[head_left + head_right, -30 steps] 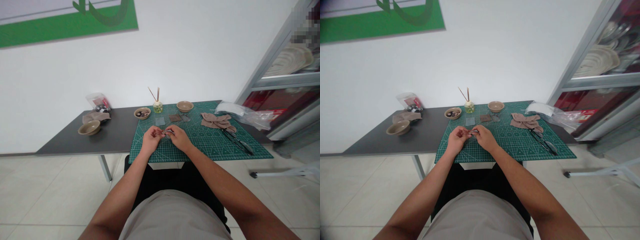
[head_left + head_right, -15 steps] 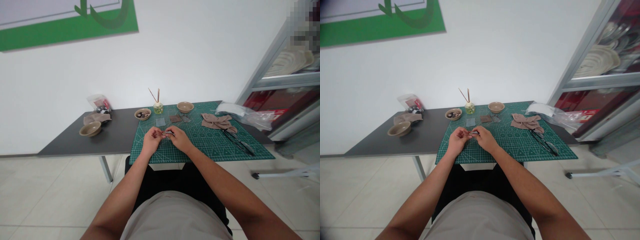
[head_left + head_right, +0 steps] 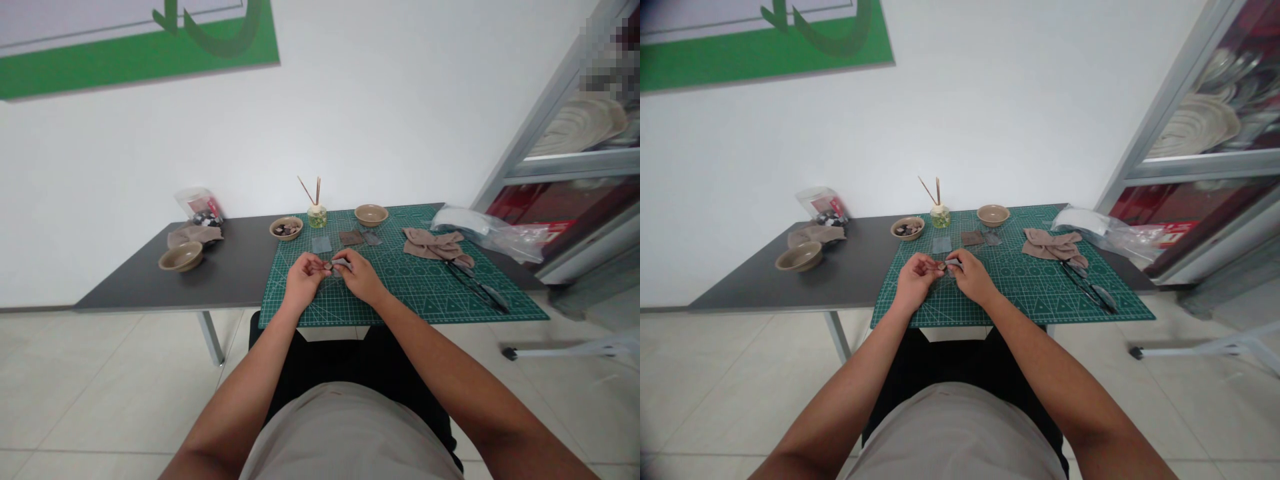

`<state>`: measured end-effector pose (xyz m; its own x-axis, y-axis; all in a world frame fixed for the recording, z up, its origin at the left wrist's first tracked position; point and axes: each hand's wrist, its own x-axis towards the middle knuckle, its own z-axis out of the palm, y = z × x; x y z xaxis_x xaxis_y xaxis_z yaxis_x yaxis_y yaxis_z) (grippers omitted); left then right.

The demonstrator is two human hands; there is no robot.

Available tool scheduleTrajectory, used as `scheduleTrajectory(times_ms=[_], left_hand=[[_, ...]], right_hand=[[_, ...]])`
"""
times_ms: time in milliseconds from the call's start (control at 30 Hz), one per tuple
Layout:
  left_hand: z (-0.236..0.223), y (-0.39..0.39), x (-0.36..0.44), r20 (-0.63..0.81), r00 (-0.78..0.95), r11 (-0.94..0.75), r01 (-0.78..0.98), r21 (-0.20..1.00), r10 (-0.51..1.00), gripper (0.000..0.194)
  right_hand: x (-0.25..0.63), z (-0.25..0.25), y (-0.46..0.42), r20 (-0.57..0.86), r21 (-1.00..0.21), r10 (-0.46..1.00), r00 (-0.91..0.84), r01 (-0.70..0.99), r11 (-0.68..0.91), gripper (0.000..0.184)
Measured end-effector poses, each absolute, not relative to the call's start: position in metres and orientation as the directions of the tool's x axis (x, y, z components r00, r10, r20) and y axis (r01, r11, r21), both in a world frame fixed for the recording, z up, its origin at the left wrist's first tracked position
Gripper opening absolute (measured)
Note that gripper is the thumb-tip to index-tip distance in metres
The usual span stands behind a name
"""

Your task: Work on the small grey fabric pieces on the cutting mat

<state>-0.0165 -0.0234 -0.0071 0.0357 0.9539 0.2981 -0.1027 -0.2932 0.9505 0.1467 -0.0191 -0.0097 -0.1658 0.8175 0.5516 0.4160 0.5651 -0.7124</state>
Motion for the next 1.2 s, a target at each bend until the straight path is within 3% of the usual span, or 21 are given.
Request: scheduleTrajectory(times_ms=[167, 467, 1200], left_hand=[[-0.0044, -0.0248, -0.0152, 0.298, 0.019, -0.294, -0.117, 0.949, 0.954, 0.028], [-0.0086, -0.0219, -0.0183, 0.302, 0.019, -0.296, -0.146, 0.944, 0.953, 0.030], [-0.0095, -0.0213, -0.0195, 0.289, 0.056, -0.277, -0.157, 0.948, 0.956, 0.029]], right_hand=[[0.1488, -0.0086, -0.0194, 0.452, -0.849, 0.892, 0.015, 0.315, 0.425, 0.019], [0.1501, -0.0052, -0.0188, 0.431, -0.817, 0.883, -0.185, 0.337, 0.469, 0.015], [0.1541, -0.0075, -0.0157, 0.367, -0.869, 0.905, -0.217, 0.268, 0.417, 0.022]])
